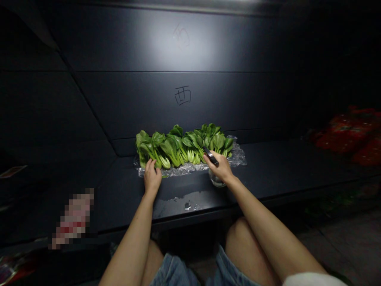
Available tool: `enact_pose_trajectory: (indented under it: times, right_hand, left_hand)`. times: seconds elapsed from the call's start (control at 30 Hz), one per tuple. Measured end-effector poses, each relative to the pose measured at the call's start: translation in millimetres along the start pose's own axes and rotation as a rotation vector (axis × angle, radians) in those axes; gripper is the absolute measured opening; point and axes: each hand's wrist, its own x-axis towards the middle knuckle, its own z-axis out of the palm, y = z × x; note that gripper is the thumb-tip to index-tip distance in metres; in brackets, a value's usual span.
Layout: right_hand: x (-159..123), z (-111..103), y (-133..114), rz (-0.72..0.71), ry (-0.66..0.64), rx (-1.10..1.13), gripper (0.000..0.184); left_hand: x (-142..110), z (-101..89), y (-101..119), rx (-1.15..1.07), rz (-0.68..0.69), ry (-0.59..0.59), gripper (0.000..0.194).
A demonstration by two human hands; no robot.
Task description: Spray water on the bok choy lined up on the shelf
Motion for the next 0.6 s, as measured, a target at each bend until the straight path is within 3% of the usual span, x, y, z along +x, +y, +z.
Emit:
enact_pose_trajectory:
  times: [0.2, 0.6]
  right_hand:
    - [2.3, -1.2, 2.5, -0.005, 0.050, 0.009, 0.033]
    - [-8.0, -8.2, 12.8, -0.002, -0.078, -0.014, 0.029]
  left_hand:
    - [-0.6, -3.4, 5.2, 0.021, -0.008, -0.013, 0.044]
    - [-4.2, -2.2, 12.6, 0.013, 0.044, 0.013, 0.043]
